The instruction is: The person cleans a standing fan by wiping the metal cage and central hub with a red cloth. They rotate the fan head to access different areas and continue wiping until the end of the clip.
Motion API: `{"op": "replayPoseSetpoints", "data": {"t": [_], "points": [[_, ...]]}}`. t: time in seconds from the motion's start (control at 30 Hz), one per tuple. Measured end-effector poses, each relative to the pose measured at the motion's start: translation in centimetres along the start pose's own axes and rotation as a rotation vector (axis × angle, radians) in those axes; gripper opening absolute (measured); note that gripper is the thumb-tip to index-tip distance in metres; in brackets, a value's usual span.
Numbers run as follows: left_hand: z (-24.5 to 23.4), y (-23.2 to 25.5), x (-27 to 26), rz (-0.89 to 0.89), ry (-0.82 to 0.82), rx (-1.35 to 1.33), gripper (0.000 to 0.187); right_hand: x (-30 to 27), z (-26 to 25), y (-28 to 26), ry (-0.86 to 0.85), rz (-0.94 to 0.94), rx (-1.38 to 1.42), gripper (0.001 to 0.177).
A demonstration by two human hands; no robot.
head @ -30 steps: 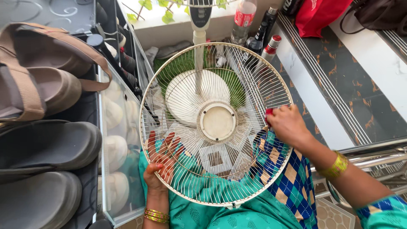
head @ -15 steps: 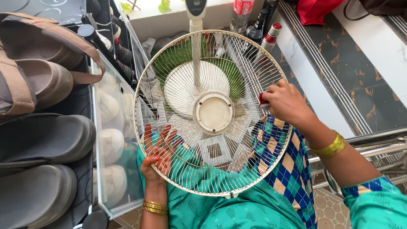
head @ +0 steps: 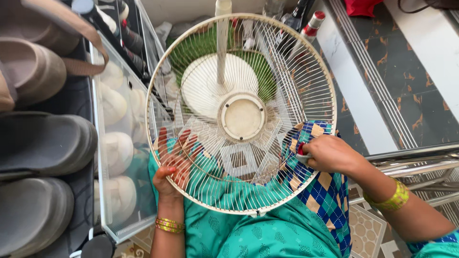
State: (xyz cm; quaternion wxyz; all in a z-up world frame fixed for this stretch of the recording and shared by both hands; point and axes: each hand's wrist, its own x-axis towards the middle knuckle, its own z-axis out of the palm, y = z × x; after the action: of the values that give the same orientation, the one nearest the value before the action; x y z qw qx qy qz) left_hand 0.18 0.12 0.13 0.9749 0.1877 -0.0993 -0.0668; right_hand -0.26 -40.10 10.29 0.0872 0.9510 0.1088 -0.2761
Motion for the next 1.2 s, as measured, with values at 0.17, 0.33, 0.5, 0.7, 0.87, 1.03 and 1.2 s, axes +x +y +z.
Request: {"op": "replayPoseSetpoints", "data": {"t": [0.17, 0.33, 0.5, 0.7, 0.87, 1.03, 1.2], "points": [[0.1, 0.3, -0.2, -0.005, 0.071, 0.094, 0.113, 0.1, -1.2, 1.4, 0.01, -0.07, 0.047, 0.026], [1.2, 0.5, -0.1, 0.003, 0.043, 0.09, 0.111, 0.6, -2.8, 2.1, 0.179, 0.013, -0.109, 0.026], [1.7, 0.5, -0.3, 0.014, 0.047, 0.064, 0.109, -0.1, -0.9, 0.7, 0.152, -0.084, -0.082, 0.04], [-0.7, 0.4, -0.3, -0.028, 0.046, 0.031, 0.108, -1.8, 1.9, -1.3, 0.036, -0.285, 0.228, 0.036], [-2.2, 0.4, -0.9, -0.04, 0.002, 0.007, 0.107, -1.4, 1.4, -1.0, 0.017, -0.216, 0.125, 0.041], [-0.7, 0.5, -0.7, -0.041, -0.049, -0.06, 0.102, -0.9, 0.1, 1.9, 0.227, -0.215, 0.032, 0.027], [0.7, 0.2, -0.6, -0.001, 0.072, 0.045, 0.109, -1.4, 2.0, 0.1, 0.105, -0.463, 0.202, 0.031]]}}
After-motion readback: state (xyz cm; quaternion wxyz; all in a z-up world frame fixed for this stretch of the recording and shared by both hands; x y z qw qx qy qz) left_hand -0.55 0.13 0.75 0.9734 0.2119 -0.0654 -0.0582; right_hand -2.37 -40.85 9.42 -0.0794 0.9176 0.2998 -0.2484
